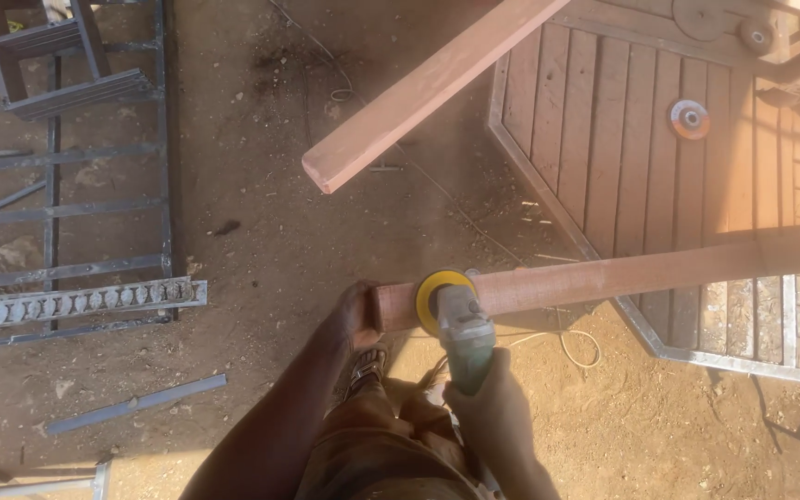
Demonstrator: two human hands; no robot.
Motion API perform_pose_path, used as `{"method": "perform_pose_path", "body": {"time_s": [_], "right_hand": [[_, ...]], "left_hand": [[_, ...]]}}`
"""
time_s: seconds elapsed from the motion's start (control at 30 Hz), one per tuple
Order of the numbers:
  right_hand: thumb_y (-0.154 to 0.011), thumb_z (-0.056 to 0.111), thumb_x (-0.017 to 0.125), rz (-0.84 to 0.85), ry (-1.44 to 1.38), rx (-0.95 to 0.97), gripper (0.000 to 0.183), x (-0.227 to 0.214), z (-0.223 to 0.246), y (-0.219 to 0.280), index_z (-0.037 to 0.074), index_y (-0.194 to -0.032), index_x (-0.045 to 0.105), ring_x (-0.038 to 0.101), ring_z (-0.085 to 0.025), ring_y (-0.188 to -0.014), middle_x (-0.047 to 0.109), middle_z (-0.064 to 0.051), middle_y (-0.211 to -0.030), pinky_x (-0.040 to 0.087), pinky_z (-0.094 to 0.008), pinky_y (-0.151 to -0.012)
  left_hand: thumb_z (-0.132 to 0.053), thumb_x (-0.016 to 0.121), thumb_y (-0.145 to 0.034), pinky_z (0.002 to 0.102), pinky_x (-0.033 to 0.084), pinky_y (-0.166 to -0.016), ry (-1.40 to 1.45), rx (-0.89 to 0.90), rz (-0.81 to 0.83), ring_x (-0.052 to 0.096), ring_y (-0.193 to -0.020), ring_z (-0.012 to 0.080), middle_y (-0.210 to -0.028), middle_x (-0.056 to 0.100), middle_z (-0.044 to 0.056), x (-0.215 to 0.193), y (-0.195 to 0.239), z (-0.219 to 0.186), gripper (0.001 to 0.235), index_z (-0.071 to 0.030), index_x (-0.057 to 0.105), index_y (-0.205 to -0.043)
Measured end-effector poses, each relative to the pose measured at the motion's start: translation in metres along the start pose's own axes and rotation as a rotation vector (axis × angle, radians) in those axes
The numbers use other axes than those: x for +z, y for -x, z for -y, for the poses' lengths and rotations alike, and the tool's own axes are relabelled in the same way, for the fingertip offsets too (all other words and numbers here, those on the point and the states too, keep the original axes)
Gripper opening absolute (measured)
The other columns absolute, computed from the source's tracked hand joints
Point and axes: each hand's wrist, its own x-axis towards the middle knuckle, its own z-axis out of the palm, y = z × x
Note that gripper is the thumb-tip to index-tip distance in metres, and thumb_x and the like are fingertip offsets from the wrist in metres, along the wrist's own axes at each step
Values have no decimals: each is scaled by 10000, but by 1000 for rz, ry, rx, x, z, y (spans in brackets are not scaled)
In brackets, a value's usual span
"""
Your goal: Sanding a curved wooden plank using an angle grinder with a sanding disc
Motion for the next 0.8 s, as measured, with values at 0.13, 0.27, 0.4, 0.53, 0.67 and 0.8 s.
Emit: {"method": "perform_pose_path", "body": {"time_s": [0.13,0.27,0.4,0.53,0.67,0.8], "right_hand": [[-681,431,751,102,76,-2,535,5,25,24,166,-1038,454,674,-412,-861,732,-124,-949,484,-503,-706],[-680,385,700,28,114,-30,469,19,3,15,178,-1005,432,656,-443,-782,711,-139,-859,454,-526,-650],[-778,320,684,-18,-15,93,424,-15,-8,-3,117,-1042,422,688,-441,-817,736,-205,-928,486,-523,-701],[-825,330,685,-174,-103,288,508,-52,-38,-32,48,-1186,465,678,-407,-914,692,-220,-1042,512,-541,-761],[-847,339,660,-193,-98,331,507,-65,-41,-31,41,-1202,454,661,-373,-839,656,-195,-982,526,-508,-685],[-832,275,652,-127,-122,272,417,-25,-14,-1,68,-1115,427,684,-386,-781,711,-220,-956,506,-525,-667]], "left_hand": [[-90,403,-957,406,558,-750,130,221,117,617,-867,320,-984,630,215,-3,-9,2,309,56,630,-1108],[-134,308,-1015,403,553,-812,155,169,202,609,-945,329,-1074,645,272,0,1,-1,429,72,633,-1206],[-350,442,-938,364,494,-806,124,115,124,548,-965,303,-1115,598,180,-20,-35,3,421,-76,550,-1238],[-295,404,-926,388,475,-830,98,122,196,546,-1010,324,-1153,593,201,-19,-23,4,400,-56,552,-1211],[-286,417,-931,404,482,-808,129,145,180,566,-1043,332,-1198,621,218,-16,-19,3,421,-48,603,-1225],[-353,451,-858,408,491,-894,95,136,226,542,-1110,353,-1317,566,243,-18,-31,4,610,-41,509,-1379]]}}
